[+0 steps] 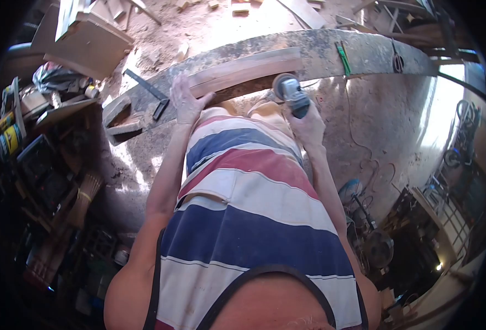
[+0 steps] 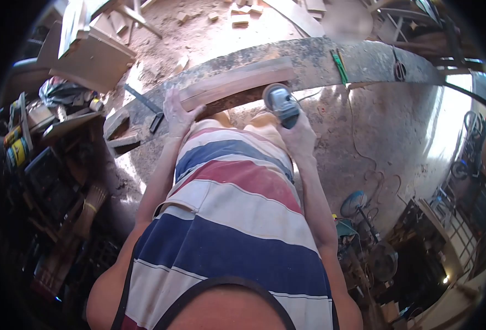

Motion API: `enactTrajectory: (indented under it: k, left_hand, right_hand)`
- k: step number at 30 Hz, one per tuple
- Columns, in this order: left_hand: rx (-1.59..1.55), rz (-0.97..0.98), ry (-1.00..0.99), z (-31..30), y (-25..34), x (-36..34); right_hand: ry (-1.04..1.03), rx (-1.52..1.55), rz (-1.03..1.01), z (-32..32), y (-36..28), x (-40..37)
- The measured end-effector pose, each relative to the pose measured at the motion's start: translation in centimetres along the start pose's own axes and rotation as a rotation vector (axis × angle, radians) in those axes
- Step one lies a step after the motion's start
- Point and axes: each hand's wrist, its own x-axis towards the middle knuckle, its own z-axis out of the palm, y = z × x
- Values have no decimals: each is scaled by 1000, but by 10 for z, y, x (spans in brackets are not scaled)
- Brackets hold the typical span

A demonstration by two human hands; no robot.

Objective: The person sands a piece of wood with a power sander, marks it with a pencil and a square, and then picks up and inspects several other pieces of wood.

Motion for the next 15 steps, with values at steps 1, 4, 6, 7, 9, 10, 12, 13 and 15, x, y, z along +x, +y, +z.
enactTrajectory:
  k: [1, 4, 6, 7, 9, 10, 12, 13, 15]
  left_hand:
    - [139, 145, -80, -7, 15, 4]
    - [183, 353, -176, 18, 22, 31]
    - [227, 442, -202, 25, 31, 44]
    - [207, 453, -231, 31, 27, 48]
    - [175, 476, -291, 38, 21, 58]
    - [155, 508, -224, 40, 20, 57]
    - [155, 515, -206, 43, 17, 58]
    - [153, 521, -198, 45, 16, 60]
    - [149, 539, -198, 48, 13, 61]
  right_hand:
    - [4, 11, -43, 6, -1, 2]
    - [-9, 25, -128, 25, -22, 11]
    - [-38, 16, -160, 39, -38, 19]
    - [-58, 11, -170, 49, -44, 23]
    - [-53, 4, -221, 65, -49, 33]
    - [-51, 8, -238, 69, -52, 35]
    - [-21, -40, -259, 73, -53, 41]
    - [-3, -79, -241, 73, -50, 44]
    - [29, -161, -209, 67, -43, 51]
